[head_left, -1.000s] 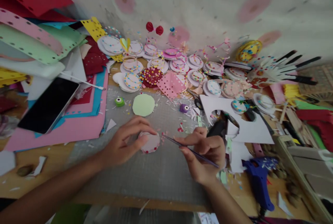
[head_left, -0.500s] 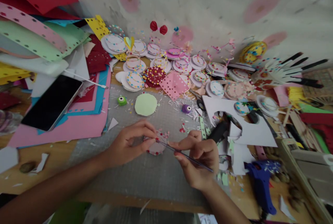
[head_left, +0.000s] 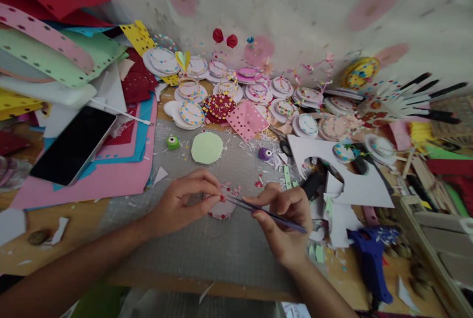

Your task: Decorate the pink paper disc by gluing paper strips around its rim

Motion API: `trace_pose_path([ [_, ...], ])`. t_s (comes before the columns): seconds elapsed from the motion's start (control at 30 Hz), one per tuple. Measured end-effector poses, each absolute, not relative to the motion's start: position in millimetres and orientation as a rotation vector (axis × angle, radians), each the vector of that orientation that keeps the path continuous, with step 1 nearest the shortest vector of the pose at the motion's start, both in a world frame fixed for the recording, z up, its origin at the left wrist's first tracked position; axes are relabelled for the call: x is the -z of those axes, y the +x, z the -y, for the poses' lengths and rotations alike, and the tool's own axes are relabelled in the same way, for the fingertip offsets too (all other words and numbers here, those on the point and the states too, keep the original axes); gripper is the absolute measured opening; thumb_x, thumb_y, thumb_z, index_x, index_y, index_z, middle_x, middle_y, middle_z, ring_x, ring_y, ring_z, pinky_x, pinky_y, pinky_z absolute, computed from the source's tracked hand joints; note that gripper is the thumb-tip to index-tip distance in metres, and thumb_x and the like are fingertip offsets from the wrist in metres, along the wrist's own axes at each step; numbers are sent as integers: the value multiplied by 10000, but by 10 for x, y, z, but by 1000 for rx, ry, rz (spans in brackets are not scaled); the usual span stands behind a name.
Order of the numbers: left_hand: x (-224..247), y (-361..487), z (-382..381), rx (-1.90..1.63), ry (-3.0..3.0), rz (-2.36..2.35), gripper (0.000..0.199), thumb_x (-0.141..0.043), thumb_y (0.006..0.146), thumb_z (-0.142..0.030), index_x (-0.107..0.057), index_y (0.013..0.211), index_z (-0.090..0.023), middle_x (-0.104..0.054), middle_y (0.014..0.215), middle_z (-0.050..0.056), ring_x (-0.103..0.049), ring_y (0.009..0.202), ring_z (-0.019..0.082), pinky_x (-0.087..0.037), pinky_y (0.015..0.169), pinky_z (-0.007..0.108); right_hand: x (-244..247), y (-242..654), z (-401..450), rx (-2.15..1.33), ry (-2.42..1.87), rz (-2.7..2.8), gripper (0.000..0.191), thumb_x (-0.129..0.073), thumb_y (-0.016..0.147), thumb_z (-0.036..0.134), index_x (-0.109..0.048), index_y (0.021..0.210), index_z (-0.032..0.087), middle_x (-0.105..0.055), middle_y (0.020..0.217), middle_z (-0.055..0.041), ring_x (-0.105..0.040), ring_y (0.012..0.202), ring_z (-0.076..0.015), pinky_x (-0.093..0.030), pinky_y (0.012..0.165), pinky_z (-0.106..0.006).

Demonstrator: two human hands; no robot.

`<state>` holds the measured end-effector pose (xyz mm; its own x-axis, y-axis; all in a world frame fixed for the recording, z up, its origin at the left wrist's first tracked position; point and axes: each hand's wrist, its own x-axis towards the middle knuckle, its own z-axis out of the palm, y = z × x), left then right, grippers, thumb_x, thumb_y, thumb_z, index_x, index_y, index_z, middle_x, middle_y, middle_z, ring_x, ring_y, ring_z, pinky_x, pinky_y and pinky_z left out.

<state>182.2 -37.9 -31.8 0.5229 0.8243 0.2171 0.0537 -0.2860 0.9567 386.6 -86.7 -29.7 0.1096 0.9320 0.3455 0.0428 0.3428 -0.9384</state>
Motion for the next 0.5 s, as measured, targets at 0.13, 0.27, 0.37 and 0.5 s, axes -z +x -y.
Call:
trace_pose_path([
  [0.13,320,1825,380,-896,1719,-768,112,-567,887,-189,-679,882,-190,-631,874,41,-612,820,155,-500,757,291,316,3859,881,-902,-997,1282,298,-672,824,250,-376,792,257,-747,773,5,-646,646,-197,-410,640,-364],
  [0.27,313,1836,378,-925,1726,-759,111,-574,883,-205,-683,864,-192,-633,854,38,-617,806,153,-505,735,279,315,3857,878,-880,-1001,1293,298,-673,824,241,-378,783,255,-751,778,0,-638,620,-188,-397,631,-361],
  [0.37,331,1834,378,-916,1735,-757,112,-574,883,-184,-686,882,-196,-634,867,35,-617,824,152,-502,750,277,306,3860,874,-883,-985,1278,307,-675,825,232,-372,779,254,-751,774,13,-648,620,-183,-398,631,-355],
  [0.5,344,1828,375,-933,1715,-766,139,-578,870,-146,-693,923,-205,-626,900,36,-620,850,152,-495,764,274,294,3869,869,-839,-1004,1269,323,-674,828,253,-356,772,260,-748,742,9,-616,594,-181,-414,638,-368],
])
